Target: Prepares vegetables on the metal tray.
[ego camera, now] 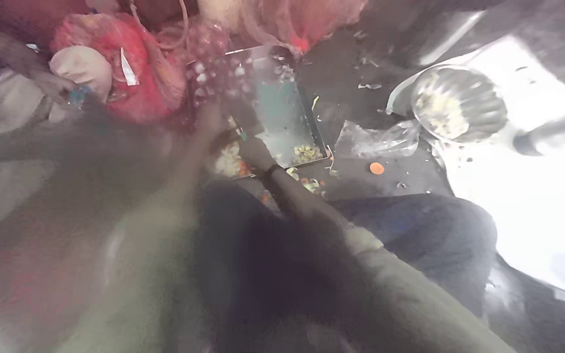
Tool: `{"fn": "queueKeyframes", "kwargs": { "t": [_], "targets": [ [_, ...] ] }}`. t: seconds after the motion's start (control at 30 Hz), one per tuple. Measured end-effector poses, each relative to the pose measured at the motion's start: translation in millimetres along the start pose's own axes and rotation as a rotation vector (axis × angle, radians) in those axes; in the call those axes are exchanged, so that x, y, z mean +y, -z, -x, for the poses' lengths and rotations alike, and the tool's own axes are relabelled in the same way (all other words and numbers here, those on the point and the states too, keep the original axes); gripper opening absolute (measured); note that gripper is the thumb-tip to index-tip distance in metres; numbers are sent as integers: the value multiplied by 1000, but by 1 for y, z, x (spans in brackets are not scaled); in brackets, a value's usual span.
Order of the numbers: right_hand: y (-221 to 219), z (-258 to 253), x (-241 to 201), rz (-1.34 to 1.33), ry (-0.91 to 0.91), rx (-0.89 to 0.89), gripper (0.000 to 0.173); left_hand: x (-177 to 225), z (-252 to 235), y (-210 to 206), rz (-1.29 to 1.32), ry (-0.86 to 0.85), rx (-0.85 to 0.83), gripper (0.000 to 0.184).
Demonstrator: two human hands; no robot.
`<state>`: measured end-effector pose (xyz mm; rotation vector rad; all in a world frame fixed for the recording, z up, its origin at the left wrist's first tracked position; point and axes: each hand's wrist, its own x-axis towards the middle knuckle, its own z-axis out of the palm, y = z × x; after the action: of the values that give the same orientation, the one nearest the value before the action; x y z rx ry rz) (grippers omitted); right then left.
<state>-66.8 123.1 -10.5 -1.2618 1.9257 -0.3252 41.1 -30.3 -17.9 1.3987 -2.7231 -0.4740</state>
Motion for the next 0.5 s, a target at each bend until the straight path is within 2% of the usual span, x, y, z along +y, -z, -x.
{"fn": "queueKeyframes", "kwargs": {
  "t": [0.07, 0.17, 0.3, 0.4, 0.5],
  "targets": [
    [8, 20, -6, -26, -29, 36, 39, 4, 2, 6, 15, 12, -25, 18],
    [1, 1, 1, 63, -48, 11, 44, -5, -2, 6, 16, -53, -58, 12],
    [-6, -2, 2, 58, -38, 29, 45, -14, -5, 1, 26, -73, -33, 15],
    [-4, 9, -1, 11, 38, 51, 36, -10, -2, 7, 49, -84, -15, 14],
    [-10, -30, -5, 137, 65, -10, 30, -2, 1, 12, 103, -32, -46, 16]
  ]
}}
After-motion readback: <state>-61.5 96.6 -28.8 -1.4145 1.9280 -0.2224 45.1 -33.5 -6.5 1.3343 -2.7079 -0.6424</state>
